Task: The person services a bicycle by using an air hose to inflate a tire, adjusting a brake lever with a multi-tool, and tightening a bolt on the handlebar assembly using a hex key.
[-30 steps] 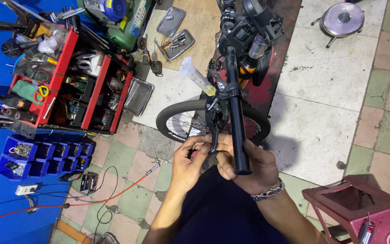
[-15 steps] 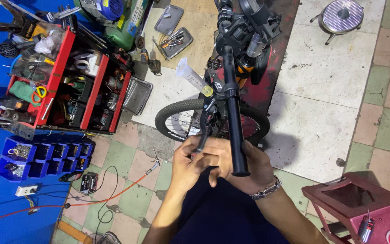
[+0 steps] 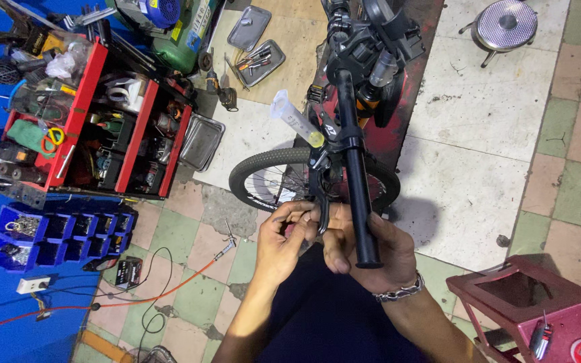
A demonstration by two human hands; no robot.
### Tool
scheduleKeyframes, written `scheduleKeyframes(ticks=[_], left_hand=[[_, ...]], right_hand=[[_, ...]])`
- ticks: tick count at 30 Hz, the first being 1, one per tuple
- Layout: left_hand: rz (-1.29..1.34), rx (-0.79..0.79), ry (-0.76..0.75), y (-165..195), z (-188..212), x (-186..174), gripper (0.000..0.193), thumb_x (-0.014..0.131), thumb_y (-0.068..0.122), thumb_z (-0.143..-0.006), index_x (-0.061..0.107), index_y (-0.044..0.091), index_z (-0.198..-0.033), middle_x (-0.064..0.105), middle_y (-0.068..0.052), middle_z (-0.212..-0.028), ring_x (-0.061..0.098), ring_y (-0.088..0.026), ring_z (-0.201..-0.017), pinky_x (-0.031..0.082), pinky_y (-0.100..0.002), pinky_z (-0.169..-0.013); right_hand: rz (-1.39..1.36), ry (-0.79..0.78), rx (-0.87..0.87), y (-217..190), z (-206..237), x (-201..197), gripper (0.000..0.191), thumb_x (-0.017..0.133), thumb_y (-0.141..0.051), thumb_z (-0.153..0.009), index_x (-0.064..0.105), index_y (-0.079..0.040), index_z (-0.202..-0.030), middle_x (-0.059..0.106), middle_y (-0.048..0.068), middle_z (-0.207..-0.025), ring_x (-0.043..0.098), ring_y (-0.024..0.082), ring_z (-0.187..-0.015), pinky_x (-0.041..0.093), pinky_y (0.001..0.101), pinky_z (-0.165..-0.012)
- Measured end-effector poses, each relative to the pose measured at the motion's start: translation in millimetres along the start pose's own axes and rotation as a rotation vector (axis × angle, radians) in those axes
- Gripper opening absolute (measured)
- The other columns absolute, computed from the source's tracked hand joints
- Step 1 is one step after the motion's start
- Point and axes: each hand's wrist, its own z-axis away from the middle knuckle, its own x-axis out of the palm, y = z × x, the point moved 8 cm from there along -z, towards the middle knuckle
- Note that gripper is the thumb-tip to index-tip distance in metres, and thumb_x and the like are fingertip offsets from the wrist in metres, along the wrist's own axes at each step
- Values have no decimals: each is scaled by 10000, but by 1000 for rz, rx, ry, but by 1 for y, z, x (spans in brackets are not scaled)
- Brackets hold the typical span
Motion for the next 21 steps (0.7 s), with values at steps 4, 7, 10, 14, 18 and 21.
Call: scheduleKeyframes(ticks=[4,7,10,14,18,21], left_hand=[[-62,87,19,18,-11,1,194,640,126,-1009,713,16,-1152,738,-21,-964,667,-93,-922,535,-257,-861],[-146,52,94,15,-19,8,195,659,162,-993,721,39,-1131,750,-14,-941,670,-89,-892,538,-261,-831],[-142,43,182,0,-16,35,195,668,171,-996,732,45,-1131,748,-19,-951,674,-85,-921,537,-256,-865],[5,-188,383,-46,-3,80,199,670,180,-967,713,57,-1118,712,5,-876,627,-74,-787,520,-259,-704],[94,-15,483,-34,13,135,183,655,65,-952,690,34,-1129,674,13,-912,623,-60,-857,523,-248,-778],[162,-295,542,-42,28,158,199,671,101,-993,716,29,-1173,656,-63,-800,556,-179,-670,446,-350,-633]], right_hand=[[-18,17,41,-6,-1,1,842,628,-448,-977,354,211,-1425,564,331,-1240,647,230,-749,525,347,-695],[31,31,171,-27,2,8,830,652,-381,-923,369,229,-1409,572,342,-1196,647,244,-691,519,331,-614],[201,74,370,-56,8,8,791,663,-304,-834,413,235,-1356,609,373,-1141,651,271,-624,518,334,-565],[378,-11,669,-87,10,3,684,628,-184,-769,486,182,-1329,636,271,-1210,650,262,-619,507,311,-561],[473,43,807,-107,24,1,555,599,-81,-755,530,132,-1263,674,245,-1173,647,249,-570,522,319,-544],[504,30,886,-118,32,0,491,593,-58,-781,524,129,-1230,676,268,-1114,632,222,-544,510,312,-513]])
